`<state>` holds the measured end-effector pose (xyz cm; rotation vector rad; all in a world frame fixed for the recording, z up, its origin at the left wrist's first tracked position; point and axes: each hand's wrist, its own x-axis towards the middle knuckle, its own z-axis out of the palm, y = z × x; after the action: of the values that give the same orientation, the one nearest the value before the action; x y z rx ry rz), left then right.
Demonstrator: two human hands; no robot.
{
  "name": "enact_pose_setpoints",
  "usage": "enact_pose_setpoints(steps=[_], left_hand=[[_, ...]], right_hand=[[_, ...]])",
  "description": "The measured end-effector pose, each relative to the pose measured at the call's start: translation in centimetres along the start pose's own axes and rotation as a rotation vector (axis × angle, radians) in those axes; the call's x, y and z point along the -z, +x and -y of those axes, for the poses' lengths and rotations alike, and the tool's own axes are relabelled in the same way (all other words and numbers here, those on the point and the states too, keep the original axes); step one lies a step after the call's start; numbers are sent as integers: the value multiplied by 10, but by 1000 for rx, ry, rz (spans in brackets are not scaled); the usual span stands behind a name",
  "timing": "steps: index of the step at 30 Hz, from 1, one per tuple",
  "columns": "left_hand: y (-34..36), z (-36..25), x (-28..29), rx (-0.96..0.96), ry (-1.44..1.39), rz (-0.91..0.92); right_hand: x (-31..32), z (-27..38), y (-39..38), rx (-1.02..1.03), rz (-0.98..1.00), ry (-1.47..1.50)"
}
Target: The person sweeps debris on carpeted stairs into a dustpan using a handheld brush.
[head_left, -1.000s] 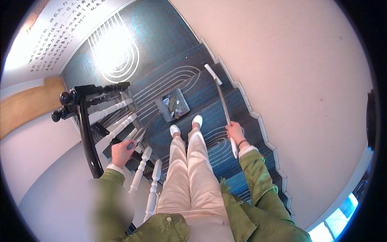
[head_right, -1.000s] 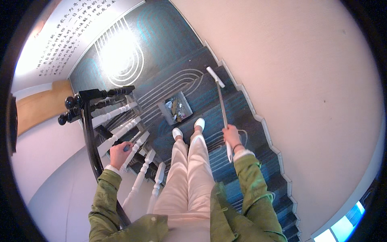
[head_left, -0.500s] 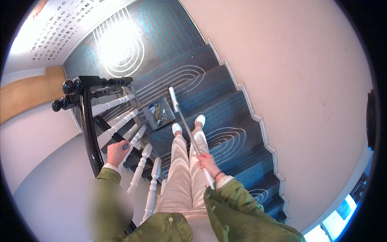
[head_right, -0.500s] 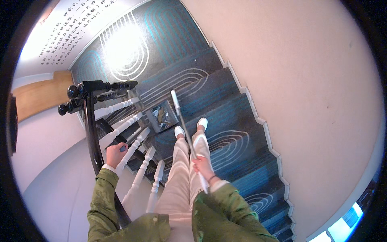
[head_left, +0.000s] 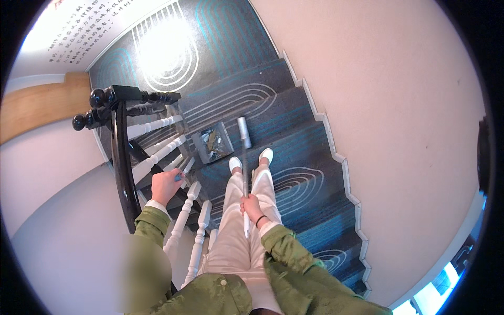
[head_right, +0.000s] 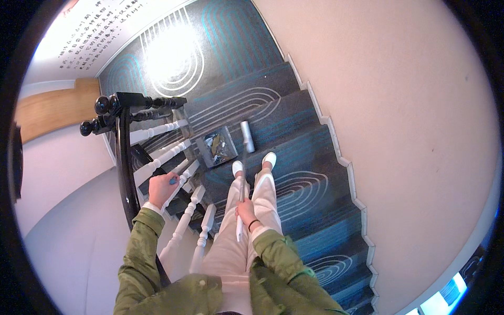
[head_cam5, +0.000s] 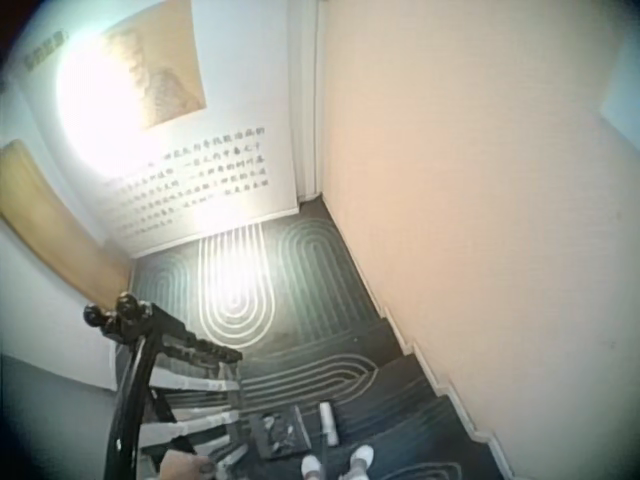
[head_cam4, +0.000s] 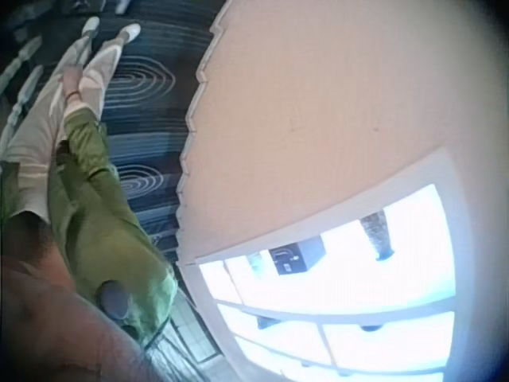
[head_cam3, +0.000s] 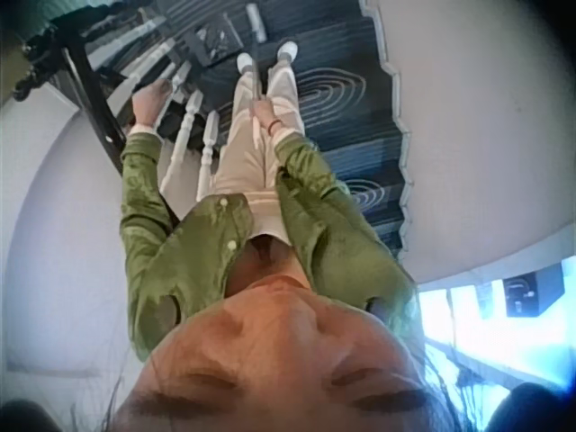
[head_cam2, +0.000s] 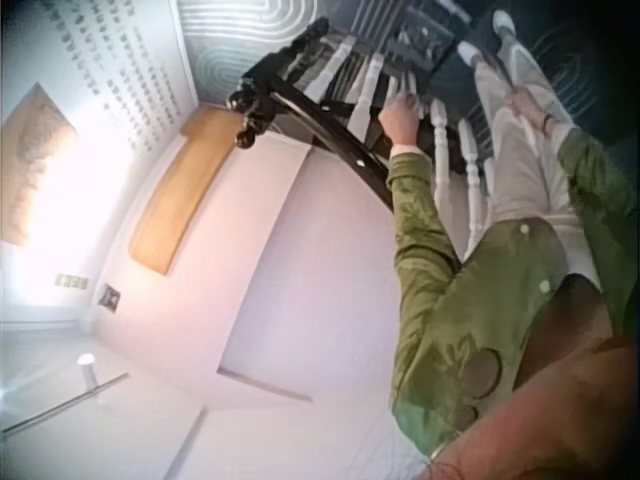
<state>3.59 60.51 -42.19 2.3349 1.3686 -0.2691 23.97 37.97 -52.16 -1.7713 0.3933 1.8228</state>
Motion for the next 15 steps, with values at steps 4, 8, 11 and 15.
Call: enact_pose_setpoints(steps=[4, 8, 11, 15], left_hand=[[15, -15, 3, -38, 7, 11], [6, -10, 3, -14, 14, 18], [5, -8, 5, -11, -13, 20], [13, -19, 8, -35, 1, 54]], right_hand=[[60, 56, -53, -31, 198, 38], [112, 78, -53, 162, -64, -303], [154, 107, -3, 443, -358, -750], [176, 129, 60, 586, -349, -1034]])
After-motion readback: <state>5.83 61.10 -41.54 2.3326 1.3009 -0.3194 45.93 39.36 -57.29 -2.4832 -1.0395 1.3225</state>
